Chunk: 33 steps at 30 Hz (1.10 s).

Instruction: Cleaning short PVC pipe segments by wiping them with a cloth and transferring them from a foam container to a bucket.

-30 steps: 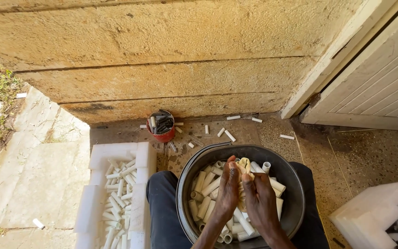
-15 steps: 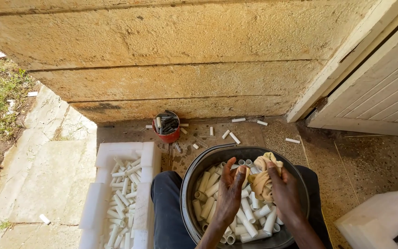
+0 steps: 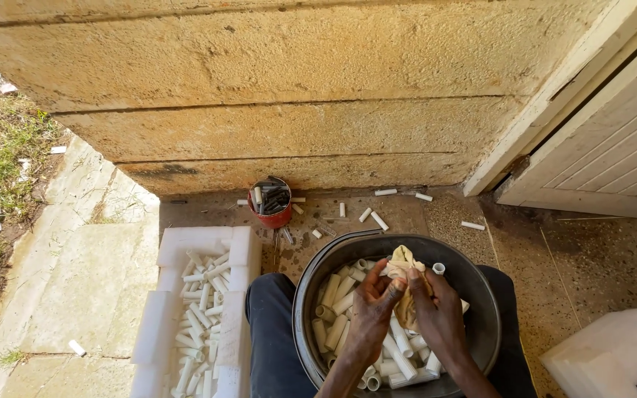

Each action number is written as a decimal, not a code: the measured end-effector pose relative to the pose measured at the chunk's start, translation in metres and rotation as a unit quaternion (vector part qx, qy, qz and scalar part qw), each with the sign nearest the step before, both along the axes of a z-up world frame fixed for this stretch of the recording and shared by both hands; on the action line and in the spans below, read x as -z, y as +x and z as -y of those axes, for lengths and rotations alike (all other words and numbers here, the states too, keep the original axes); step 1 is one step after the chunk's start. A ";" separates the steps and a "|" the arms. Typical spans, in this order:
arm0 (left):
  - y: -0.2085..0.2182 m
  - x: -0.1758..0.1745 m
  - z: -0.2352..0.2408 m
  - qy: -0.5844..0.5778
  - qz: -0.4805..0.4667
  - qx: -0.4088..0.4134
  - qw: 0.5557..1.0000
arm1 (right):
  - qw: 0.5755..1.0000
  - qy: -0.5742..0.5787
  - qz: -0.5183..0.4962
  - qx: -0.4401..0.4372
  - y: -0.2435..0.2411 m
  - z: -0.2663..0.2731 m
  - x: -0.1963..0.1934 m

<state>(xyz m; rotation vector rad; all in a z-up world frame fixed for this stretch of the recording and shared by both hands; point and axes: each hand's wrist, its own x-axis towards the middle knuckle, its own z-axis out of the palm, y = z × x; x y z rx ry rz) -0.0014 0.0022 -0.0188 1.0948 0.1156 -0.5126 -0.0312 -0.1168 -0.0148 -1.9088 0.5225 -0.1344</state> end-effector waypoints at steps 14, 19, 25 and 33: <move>0.009 -0.009 -0.006 0.043 -0.042 0.017 0.998 | 0.998 0.048 -0.032 -0.041 -0.001 0.005 -0.009; 0.007 -0.012 0.001 0.108 0.041 0.053 0.992 | 0.983 -0.100 -0.150 0.038 -0.002 0.036 -0.015; 0.010 -0.008 0.007 0.089 0.060 0.082 0.991 | 0.994 0.014 -0.105 0.022 -0.021 0.020 0.000; 0.005 -0.051 0.002 0.032 -0.094 -0.010 0.995 | 0.992 -0.059 0.043 -0.105 -0.013 0.000 0.005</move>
